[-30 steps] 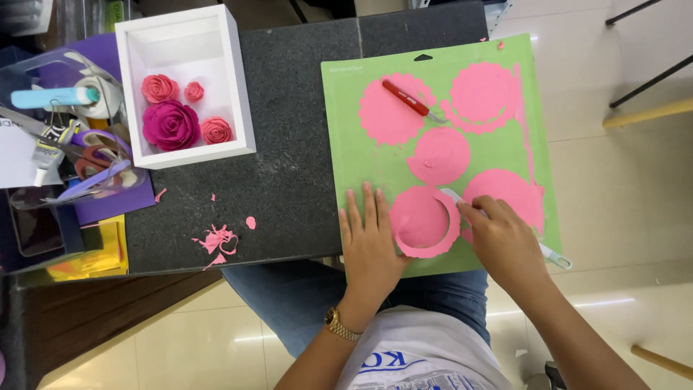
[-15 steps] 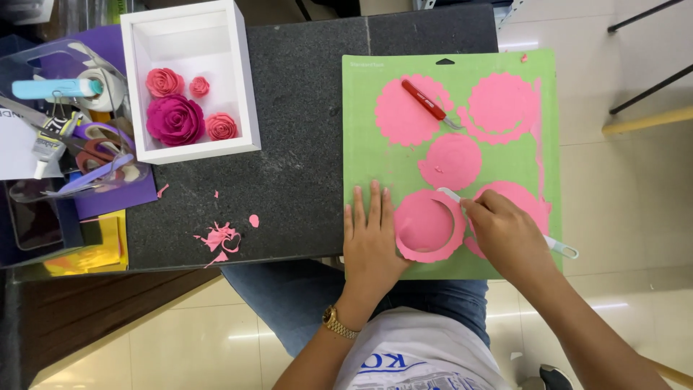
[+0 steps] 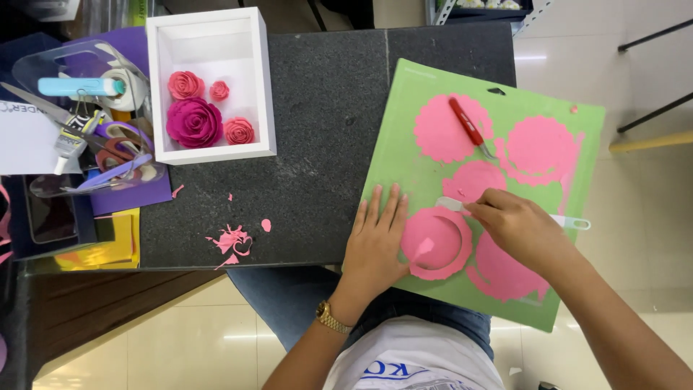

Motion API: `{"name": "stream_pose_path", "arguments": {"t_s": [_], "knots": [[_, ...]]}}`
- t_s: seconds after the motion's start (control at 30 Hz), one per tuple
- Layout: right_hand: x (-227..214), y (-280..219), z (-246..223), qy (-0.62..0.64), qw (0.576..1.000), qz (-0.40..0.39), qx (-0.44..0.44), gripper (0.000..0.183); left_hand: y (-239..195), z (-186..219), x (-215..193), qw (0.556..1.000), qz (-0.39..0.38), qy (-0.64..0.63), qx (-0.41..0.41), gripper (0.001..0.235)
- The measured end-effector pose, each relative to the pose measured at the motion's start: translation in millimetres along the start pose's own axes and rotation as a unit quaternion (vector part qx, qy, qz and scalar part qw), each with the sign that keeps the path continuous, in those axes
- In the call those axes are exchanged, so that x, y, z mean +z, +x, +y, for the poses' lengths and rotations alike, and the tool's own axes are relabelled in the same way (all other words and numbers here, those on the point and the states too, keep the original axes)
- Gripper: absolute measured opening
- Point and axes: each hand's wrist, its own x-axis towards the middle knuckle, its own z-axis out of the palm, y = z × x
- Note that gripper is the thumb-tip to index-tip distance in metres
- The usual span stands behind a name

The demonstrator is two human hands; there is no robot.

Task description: Lifting pink spiral paper cutouts from an adhesive cutting mat using a small spatula tool.

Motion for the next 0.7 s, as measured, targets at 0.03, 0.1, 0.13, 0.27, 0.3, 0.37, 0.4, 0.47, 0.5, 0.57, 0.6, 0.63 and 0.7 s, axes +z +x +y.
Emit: {"name": "stream_pose_path", "arguments": {"t_s": [0.03, 0.1, 0.13, 0.27, 0.3, 0.37, 0.4, 0.47, 0.5, 0.57, 0.6, 0.63, 0.7], "knots": [[-3, 2, 0, 0.01, 1.0, -0.014, -0.013, 0.012, 1, -3, -1, 1.0, -0.012, 0.006, 0.018, 0.106], [1, 6, 2, 0.004, 1.0, -0.012, -0.027, 0.011, 7, -14, 2, 0.999, -0.025, 0.008, 0.032, 0.104], [2, 8, 3, -0.003, 0.999, -0.009, -0.038, 0.011, 11, -19, 3, 0.998, -0.038, 0.009, 0.049, 0.102], [10, 18, 2, 0.009, 0.999, 0.0, -0.053, 0.009, 25, -31, 1, 0.995, -0.073, 0.005, 0.072, 0.106], [13, 20, 3, 0.013, 0.998, -0.011, -0.06, 0.009, 29, -33, 0, 0.991, -0.093, 0.015, 0.09, 0.116], [22, 24, 4, 0.018, 0.997, -0.022, -0.066, 0.01, 38, -34, -4, 0.987, -0.114, 0.024, 0.109, 0.126], [27, 27, 4, 0.029, 0.996, -0.019, -0.082, 0.01, 44, -33, -7, 0.982, -0.122, 0.031, 0.142, 0.127], [31, 34, 4, 0.039, 0.994, -0.014, -0.101, 0.011, 61, -38, -4, 0.976, -0.127, 0.04, 0.174, 0.129], [28, 37, 4, 0.051, 0.994, -0.009, -0.096, 0.012, 70, -44, 4, 0.966, -0.138, 0.042, 0.214, 0.134], [23, 39, 10, 0.06, 0.994, -0.003, -0.094, 0.012, 88, -48, 2, 0.955, -0.145, 0.046, 0.254, 0.139], [19, 39, 17, 0.056, 0.996, 0.004, -0.075, 0.011, 96, -47, -7, 0.953, -0.142, 0.046, 0.263, 0.14], [16, 37, 24, 0.053, 0.997, 0.01, -0.053, 0.01, 104, -46, -16, 0.951, -0.141, 0.044, 0.273, 0.143], [21, 31, 31, 0.034, 0.998, 0.041, -0.04, 0.009, 111, -48, -21, 0.95, -0.097, 0.077, 0.287, 0.129]]}}
